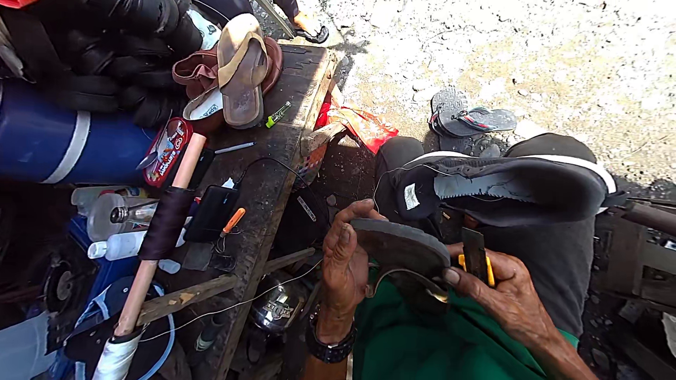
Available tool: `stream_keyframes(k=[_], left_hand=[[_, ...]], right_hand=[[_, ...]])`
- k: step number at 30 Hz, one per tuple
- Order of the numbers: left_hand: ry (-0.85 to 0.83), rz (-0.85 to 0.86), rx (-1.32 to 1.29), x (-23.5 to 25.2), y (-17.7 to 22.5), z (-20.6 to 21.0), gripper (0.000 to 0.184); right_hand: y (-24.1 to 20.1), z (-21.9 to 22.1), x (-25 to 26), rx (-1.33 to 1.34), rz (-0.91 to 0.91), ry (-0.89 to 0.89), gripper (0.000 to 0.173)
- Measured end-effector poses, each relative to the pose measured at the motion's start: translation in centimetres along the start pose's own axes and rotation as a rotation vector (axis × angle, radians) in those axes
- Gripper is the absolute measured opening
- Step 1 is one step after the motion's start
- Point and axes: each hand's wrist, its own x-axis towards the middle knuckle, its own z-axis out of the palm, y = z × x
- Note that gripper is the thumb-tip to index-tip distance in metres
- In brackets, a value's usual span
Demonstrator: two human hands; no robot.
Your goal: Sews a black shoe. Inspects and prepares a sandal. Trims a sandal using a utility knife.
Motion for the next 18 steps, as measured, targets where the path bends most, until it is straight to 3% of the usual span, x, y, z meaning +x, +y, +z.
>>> stream_keyframes(k=[5, 13, 18], left_hand=[[0.005, -0.194, -0.01, -0.1, -0.7, -0.8, 0.068], [-0.137, -0.121, -0.499, 0.2, -2.6, -2.1, 0.093], [-0.196, -0.136, -0.589, 1.1, -2.2, -1.1, 0.091]], right_hand=[[-0.5, 1.2, -0.5, -0.123, -0.176, -0.058, 0.025], [-0.6, 5.5, -1.6, -0.355, -0.352, -0.219, 0.029], [-1.3, 6.2, -1.4, -0.417, -0.342, -0.22, 0.026]])
